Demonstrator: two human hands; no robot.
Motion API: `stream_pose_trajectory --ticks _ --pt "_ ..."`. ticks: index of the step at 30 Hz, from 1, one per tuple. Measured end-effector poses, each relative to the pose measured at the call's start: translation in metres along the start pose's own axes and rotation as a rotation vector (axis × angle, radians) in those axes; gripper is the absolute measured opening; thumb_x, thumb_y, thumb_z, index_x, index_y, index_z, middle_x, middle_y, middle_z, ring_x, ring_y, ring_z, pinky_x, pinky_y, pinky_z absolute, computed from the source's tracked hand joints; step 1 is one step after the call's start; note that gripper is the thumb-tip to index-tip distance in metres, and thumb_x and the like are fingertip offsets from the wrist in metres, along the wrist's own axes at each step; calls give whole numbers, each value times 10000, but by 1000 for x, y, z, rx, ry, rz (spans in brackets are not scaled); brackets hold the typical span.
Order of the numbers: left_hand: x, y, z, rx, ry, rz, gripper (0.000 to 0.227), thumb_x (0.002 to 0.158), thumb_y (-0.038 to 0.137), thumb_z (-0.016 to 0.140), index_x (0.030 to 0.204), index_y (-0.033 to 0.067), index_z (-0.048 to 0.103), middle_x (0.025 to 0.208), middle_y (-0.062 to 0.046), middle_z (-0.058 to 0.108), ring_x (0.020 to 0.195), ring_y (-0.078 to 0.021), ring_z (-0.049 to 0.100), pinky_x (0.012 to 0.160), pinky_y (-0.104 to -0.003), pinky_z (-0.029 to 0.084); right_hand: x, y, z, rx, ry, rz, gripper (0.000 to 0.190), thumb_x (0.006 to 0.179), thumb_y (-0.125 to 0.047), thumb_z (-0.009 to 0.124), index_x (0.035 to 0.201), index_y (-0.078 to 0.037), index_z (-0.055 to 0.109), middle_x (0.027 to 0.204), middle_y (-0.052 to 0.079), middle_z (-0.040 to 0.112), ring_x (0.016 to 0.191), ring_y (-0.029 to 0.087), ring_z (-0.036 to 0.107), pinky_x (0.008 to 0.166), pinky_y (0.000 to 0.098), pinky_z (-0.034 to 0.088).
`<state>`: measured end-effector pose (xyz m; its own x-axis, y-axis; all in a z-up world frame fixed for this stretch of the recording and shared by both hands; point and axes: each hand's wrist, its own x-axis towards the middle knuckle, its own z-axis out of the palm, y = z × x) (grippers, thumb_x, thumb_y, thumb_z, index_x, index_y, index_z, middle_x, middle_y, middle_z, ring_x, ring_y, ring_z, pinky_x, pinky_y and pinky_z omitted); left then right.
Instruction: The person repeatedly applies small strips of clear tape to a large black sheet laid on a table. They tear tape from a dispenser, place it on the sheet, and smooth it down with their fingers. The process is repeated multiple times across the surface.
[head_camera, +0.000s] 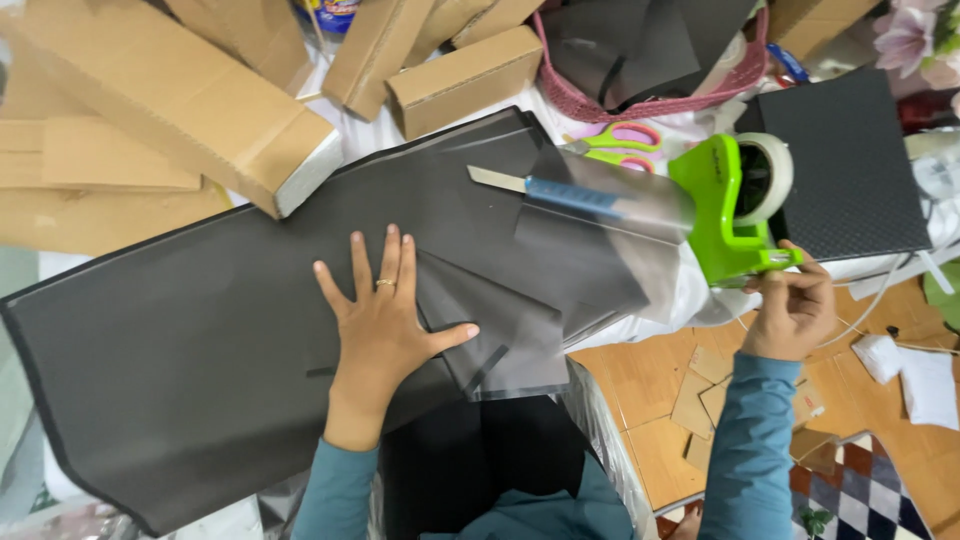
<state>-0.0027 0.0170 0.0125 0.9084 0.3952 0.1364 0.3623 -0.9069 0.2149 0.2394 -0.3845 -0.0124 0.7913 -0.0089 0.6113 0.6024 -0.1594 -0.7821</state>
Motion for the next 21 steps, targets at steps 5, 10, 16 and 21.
stream_pose_trajectory --ticks 5,10,16,21 --pt "-2 -1 4 -14 97 14 1390 590 987 604 1569 38 332 1648 -108 313 1519 -472 158 1082 -820 52 -9 14 -16 -157 50 -96 113 991 139 600 976 34 562 1375 399 661 1007 357 690 714 366 606" --pt "-5 -1 4 -39 180 8 1372 570 958 653 1545 27 395 1647 -106 328 1520 -473 191 1110 -809 82 -24 -24 1 -169 211 102 116 1241 -86 627 1167 -7 669 1142 132 649 744 197 616 651 302 549" --pt "-7 -1 8 -104 162 4 1378 591 935 673 1576 36 330 1677 -90 256 1547 -454 129 1151 -790 23 -38 -110 89 -97 -266 217 86 1162 5 705 1245 -15 696 1144 126 706 878 140 601 761 260 519" --pt "-8 -2 11 -90 194 1 1379 591 945 646 1578 35 330 1677 -92 266 1557 -447 131 1176 -769 3 -66 -171 172 -93 -677 210 197 975 -104 747 1163 -43 754 1094 121 746 972 179 676 920 302 544"
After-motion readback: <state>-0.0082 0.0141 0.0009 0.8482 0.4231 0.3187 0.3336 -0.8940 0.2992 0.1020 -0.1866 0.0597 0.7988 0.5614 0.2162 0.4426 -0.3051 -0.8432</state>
